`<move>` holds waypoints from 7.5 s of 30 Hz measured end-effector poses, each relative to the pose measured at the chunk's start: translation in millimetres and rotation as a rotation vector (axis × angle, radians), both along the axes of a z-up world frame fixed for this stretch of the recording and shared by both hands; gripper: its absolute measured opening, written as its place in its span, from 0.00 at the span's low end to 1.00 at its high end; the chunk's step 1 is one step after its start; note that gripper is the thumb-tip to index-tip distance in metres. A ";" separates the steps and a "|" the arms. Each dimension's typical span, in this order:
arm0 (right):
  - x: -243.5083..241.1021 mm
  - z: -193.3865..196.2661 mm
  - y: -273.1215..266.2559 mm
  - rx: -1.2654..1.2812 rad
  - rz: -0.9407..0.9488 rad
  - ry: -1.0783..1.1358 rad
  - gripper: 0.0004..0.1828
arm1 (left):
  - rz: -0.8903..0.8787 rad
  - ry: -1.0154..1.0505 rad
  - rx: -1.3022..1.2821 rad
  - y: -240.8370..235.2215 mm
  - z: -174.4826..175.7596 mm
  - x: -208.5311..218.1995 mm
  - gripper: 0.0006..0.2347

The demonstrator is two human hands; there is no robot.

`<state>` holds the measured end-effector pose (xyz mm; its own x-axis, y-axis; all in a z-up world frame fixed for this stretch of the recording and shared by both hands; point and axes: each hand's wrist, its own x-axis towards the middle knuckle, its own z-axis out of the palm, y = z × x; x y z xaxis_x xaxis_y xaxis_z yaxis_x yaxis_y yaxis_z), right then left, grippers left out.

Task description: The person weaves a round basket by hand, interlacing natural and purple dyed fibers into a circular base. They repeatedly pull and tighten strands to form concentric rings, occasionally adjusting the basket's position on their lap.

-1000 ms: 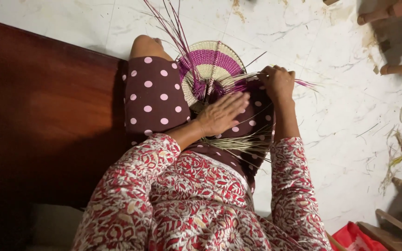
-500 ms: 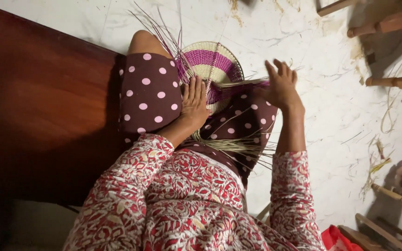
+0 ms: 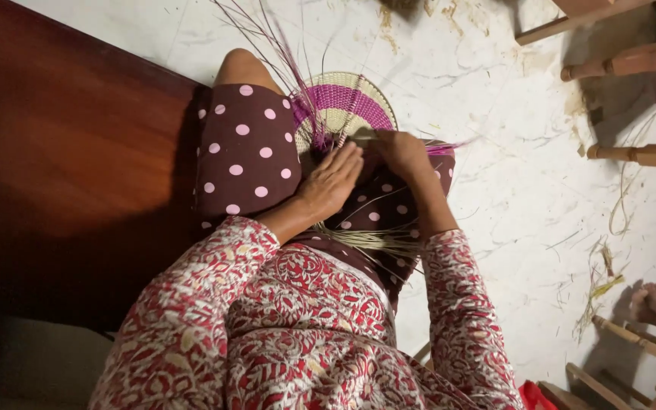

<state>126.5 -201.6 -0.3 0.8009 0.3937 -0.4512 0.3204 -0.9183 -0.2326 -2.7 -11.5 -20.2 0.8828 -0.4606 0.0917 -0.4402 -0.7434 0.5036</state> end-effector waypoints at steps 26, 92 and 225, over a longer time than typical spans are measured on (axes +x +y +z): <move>-16.9 36.8 77.4 0.113 0.033 -0.152 0.31 | 0.209 0.335 0.014 0.4 11.5 4.5 0.40; -75.8 -11.5 18.9 -0.051 -0.099 -0.459 0.10 | -0.050 0.591 1.062 52.7 147.4 61.2 0.28; -1.5 54.6 123.5 0.698 -0.479 0.179 0.19 | 0.374 0.575 -0.708 93.0 99.1 128.6 0.25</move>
<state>125.0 -78.1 54.3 0.8913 0.2660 -0.3671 -0.1600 -0.5730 -0.8038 125.9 81.5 78.8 0.9569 -0.1466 -0.2506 0.2136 -0.2290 0.9497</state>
